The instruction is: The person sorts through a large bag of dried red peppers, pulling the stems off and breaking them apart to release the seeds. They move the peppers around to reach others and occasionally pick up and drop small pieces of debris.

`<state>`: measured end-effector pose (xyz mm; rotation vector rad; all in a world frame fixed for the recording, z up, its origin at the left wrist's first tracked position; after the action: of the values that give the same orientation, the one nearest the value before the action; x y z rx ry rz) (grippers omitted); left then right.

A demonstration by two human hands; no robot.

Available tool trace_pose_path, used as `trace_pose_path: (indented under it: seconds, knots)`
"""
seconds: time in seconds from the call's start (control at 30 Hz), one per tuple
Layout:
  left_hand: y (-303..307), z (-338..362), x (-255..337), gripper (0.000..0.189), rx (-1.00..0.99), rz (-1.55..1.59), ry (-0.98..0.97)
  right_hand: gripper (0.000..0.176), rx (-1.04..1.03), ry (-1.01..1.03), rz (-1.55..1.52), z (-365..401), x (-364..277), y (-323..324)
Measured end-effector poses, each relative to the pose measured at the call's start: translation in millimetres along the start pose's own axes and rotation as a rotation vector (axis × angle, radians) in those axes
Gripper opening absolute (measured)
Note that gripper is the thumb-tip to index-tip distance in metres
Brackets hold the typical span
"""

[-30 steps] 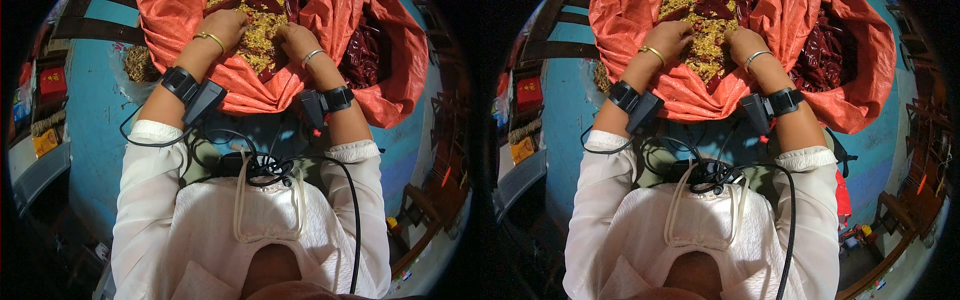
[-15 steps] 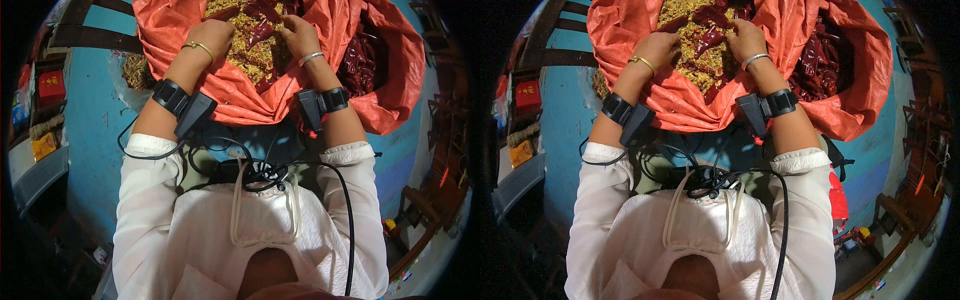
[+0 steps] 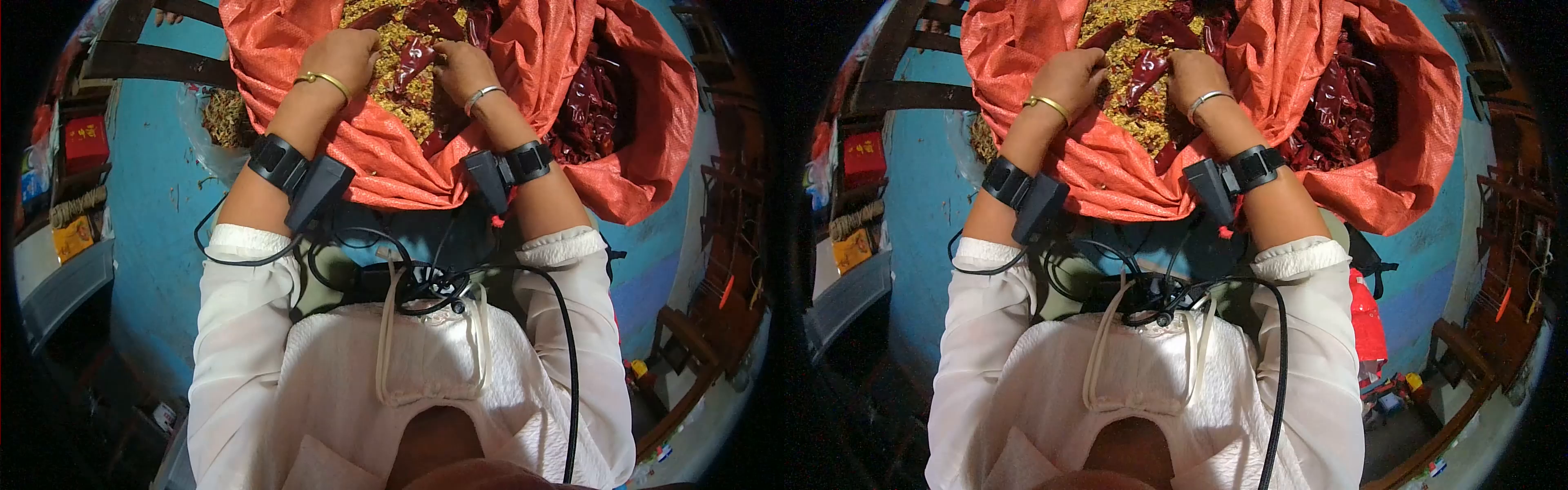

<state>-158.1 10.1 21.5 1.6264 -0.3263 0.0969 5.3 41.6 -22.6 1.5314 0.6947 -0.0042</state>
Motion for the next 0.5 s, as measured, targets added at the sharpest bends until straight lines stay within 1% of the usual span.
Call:
trace_pose_path:
  seconds: [0.03, 0.1, 0.17, 0.2, 0.23, 0.27, 0.37, 0.4, 0.5]
  knots:
    - [0.3, -0.6, -0.7, 0.015, -0.012, 0.019, -0.005, 0.021, -0.042, -0.032, 0.005, -0.8, 3.4, -0.7]
    - [-2.2, -2.3, 1.3, 0.016, -0.007, 0.025, -0.014, 0.018, -0.034, -0.028, -0.012, 1.6, 4.4, 2.8]
    - [-7.8, -5.1, 5.9, 0.017, -0.003, 0.033, -0.025, 0.015, -0.093, -0.102, 0.131, 3.0, 5.0, 8.7]
    - [-15.3, -5.8, 10.0, 0.019, -0.063, 0.034, -0.068, 0.013, -0.011, -0.055, 0.169, 2.5, 6.3, 9.2]
    - [-22.8, -5.1, 14.4, 0.021, -0.123, 0.036, -0.11, 0.013, -0.015, -0.055, 0.172, 4.2, 11.5, 9.7]
    - [-29.0, -3.6, 16.9, 0.024, -0.162, 0.016, -0.113, 0.013, 0.007, -0.03, 0.163, 5.1, 15.5, 12.1]
    - [-41.2, -2.1, 23.8, 0.025, -0.194, 0.013, -0.149, 0.014, 0.037, -0.009, 0.15, 8.0, 20.5, 19.3]
    - [-40.0, -1.9, 26.8, 0.026, -0.233, 0.061, -0.145, 0.015, 0.046, -0.012, 0.147, 8.0, 23.3, 20.5]
    - [-28.8, -1.8, 30.9, 0.026, -0.199, 0.079, -0.168, 0.014, 0.077, 0.0, 0.096, 7.1, 28.1, 23.6]
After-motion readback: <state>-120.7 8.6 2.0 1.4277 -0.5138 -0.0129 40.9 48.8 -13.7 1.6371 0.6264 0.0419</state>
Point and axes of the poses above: each hand's wrist, its own z-axis away from the middle knuckle, its own y-axis out of the back of the hand, x = y × z, the point moved 4 cm from there along -z, towards the middle knuckle, and after that the axes turned 5 degrees about x, right-handed, at the moved point
